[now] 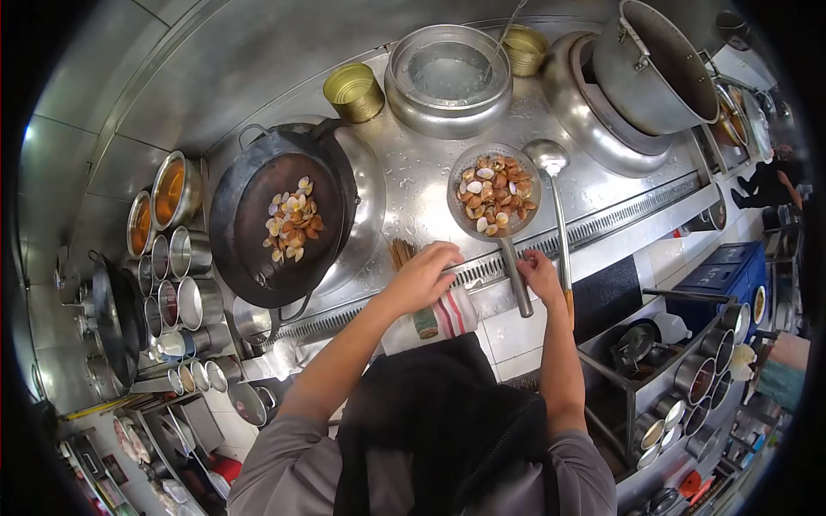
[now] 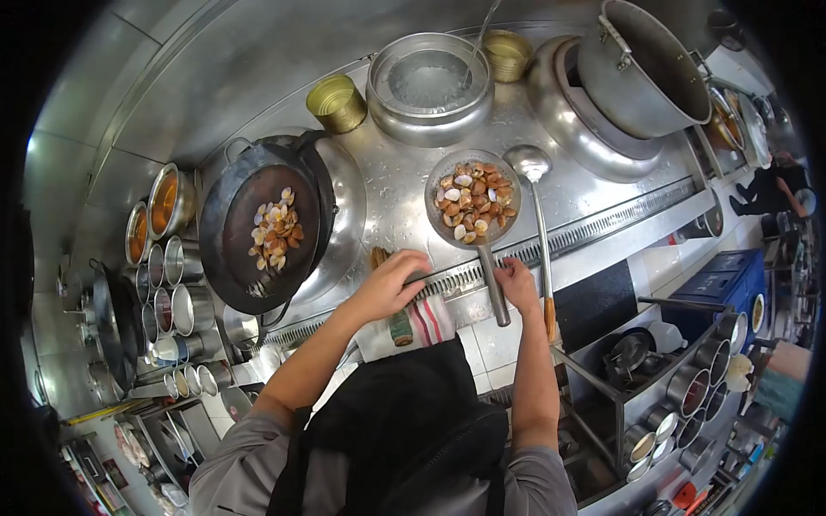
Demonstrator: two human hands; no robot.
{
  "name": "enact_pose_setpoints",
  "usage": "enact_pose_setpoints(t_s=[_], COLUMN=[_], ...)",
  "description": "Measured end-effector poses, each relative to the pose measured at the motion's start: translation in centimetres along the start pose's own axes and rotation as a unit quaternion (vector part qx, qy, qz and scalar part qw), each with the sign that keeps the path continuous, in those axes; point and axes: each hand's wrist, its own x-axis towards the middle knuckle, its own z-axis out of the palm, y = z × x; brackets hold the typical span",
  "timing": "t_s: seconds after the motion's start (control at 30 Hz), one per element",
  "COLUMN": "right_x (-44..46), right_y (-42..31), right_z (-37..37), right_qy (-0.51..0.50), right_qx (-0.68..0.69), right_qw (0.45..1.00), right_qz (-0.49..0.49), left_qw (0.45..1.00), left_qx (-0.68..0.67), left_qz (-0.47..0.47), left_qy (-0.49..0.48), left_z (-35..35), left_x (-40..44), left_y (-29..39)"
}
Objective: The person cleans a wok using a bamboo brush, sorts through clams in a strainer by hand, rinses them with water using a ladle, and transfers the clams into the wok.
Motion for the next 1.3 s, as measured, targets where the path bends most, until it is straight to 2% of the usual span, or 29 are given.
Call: enact_pose_setpoints(t_s=[0.13,0.23,0.33,0.43,0.47,0.57,0.67,0.77,0.8,0.9,0.93,1.0,1.03,1.1,1.13,1.17,1.23,1.3], right_x=[1.4,0.9,0.9,-0.2,0.4,1.0,1.1,2.0,2.4,3.0,3.0,2.7,2.7,2.2,2.4,2.3,3.3,4.0], right_y=[0.7,-1.3,-2.4,-5.9,-4.4,-3.1,-2.9,-3.5,-3.4,-3.8,-4.0,-4.6,-4.7,-6.9,-6.6,-6.4,-2.7,-0.4], right_z=[-0.3,0.3,1.6,0.4,0.0,-2.8,-3.9,-2.3,-1.5,1.3,2.1,3.2,2.9,1.1,-0.2,-1.4,-2.9,-4.4], right_qy=[-0.033,-0.036,-0.050,0.156,0.211,0.289,0.301,0.259,0.237,0.186,0.163,0.117,0.172,0.271,0.303,0.317,0.274,0.249], right_qx=[0.002,-0.035,-0.115,-0.249,-0.248,-0.295,-0.294,-0.200,-0.174,-0.050,-0.033,0.001,-0.079,-0.238,-0.258,-0.292,-0.264,-0.228], right_qw=[0.999,0.998,0.988,0.937,0.929,0.906,0.895,0.928,0.942,0.979,0.985,0.993,0.980,0.914,0.904,0.898,0.924,0.937], right_qz=[-0.016,-0.025,-0.093,-0.187,-0.177,-0.092,-0.150,-0.180,-0.163,-0.068,-0.046,-0.001,-0.063,-0.186,-0.159,-0.085,-0.030,-0.091], left_qw=[1.000,0.999,0.984,0.955,0.956,0.956,0.945,0.956,0.958,0.970,0.966,0.952,0.939,0.934,0.932,0.929,0.923,0.924], left_qx=[-0.004,0.035,0.164,0.241,0.233,0.217,0.268,0.220,0.216,-0.007,0.005,-0.121,-0.185,-0.225,-0.246,-0.266,-0.284,-0.284], left_qz=[-0.016,-0.036,-0.066,-0.152,-0.163,-0.187,-0.188,-0.188,-0.155,-0.187,-0.186,-0.201,-0.206,-0.192,-0.194,-0.195,-0.194,-0.179], left_qy=[-0.027,0.008,-0.003,-0.079,-0.075,-0.068,0.005,0.054,0.112,0.153,0.182,0.196,0.203,0.202,0.185,0.169,0.172,0.184], left_z=[3.5,6.2,8.5,9.9,10.2,10.4,11.7,13.0,12.9,12.2,11.9,11.3,11.1,10.9,10.2,9.5,8.7,8.8], left_x=[6.7,12.2,16.0,17.0,17.2,17.8,18.5,19.0,19.0,19.7,19.7,19.8,20.0,20.1,20.1,20.1,19.9,19.9], left_y=[-4.1,-7.3,-9.3,-10.1,-10.2,-10.6,-11.2,-14.0,-14.1,-15.7,-15.6,-16.9,-17.5,-17.7,-16.9,-16.0,-14.9,-14.8])
